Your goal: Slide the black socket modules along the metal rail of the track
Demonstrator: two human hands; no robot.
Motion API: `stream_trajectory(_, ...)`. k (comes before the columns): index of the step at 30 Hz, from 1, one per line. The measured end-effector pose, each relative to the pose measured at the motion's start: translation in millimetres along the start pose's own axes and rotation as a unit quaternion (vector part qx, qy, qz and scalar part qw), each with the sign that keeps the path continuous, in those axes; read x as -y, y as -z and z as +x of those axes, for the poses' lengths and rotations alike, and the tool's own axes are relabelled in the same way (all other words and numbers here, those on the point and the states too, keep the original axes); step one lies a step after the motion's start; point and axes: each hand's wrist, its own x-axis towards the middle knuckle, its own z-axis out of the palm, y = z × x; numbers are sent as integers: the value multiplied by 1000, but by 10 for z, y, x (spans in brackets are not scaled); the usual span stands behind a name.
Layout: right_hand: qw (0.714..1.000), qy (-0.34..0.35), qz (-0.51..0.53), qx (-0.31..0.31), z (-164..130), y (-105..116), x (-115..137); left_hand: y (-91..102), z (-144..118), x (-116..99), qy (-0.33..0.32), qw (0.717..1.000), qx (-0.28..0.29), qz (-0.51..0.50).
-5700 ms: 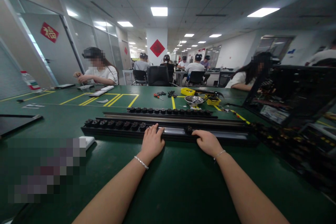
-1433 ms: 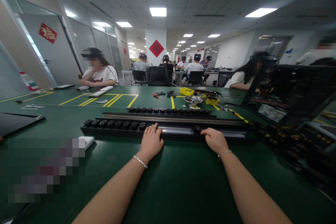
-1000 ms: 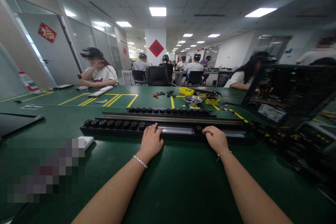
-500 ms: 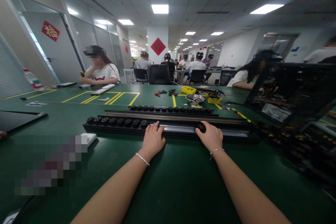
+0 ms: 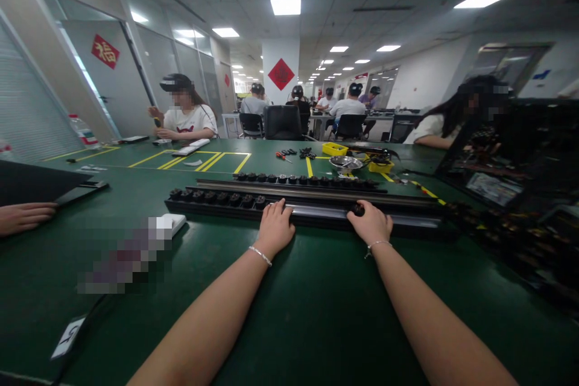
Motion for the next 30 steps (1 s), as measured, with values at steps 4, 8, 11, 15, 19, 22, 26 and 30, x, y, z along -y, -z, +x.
stream_trajectory(4,1000,-2,10,-13,10,-22,-24,6,-1,18,-3,1000,1,-7)
stream_trajectory(8,1000,-15,14,-21,15,-39,-37,21,0,21,-2,1000,6,-13)
stream_trajectory(11,1000,-14,15,-18,24,-33,-42,32,1,19,-1,1000,9,-18)
stream_trajectory(15,1000,-6,9,-20,30,-3,-49,33,9,19,4,1000,22,-22)
stream_trajectory(19,1000,3,-12,-24,23,36,-54,24,12,26,-1,1000,19,-20)
stream_trajectory(22,1000,2,-22,-18,27,55,-59,27,13,29,-3,1000,15,-20)
stream_trajectory(26,1000,0,-24,-13,42,56,-72,41,13,22,1,1000,19,-22)
stream_trajectory(30,1000,4,-19,-23,40,52,-80,39,12,17,2,1000,19,-17)
